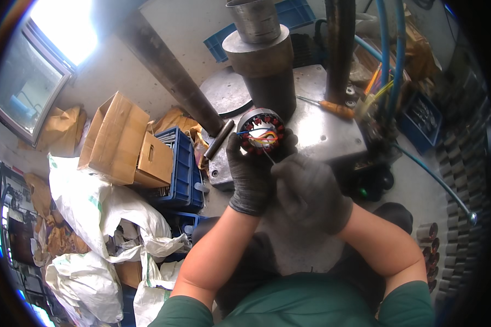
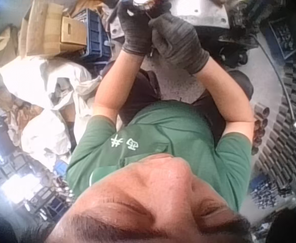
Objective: The person places a stator core into a press, retrieves a cylindrical component, and then uses a screwdriver to align the internal wiring of the stator.
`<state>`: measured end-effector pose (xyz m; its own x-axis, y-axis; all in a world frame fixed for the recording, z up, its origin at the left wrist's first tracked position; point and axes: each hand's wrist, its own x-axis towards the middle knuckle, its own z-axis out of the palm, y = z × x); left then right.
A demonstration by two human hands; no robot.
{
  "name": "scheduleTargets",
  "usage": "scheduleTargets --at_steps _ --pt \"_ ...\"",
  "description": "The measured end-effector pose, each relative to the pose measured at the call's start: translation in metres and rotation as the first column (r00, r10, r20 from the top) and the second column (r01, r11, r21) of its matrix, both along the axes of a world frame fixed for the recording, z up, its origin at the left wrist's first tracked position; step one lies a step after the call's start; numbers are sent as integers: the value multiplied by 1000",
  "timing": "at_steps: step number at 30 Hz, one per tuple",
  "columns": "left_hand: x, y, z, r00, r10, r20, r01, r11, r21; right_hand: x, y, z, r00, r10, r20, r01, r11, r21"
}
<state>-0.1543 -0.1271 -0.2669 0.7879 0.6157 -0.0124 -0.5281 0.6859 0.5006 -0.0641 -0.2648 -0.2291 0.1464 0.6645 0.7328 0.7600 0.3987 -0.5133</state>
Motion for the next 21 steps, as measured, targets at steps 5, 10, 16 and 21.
scheduleTargets --at_steps 5,10,16,21 --pt "7 -3 -2 995 74 -62 -73 997 25 5 3 -4 999 10 -45 -11 1000 -18" --pt "8 -2 -12 998 33 -59 -34 999 -14 0 3 -14 998 -47 -37 45 997 -59" --pt "5 -2 -14 1000 2 -30 -4 995 -97 -9 6 -27 981 -95 167 100 995 -17" --pt "9 0 -15 998 -43 41 48 991 -123 -9 7 -30 964 -121 238 131 991 -25"
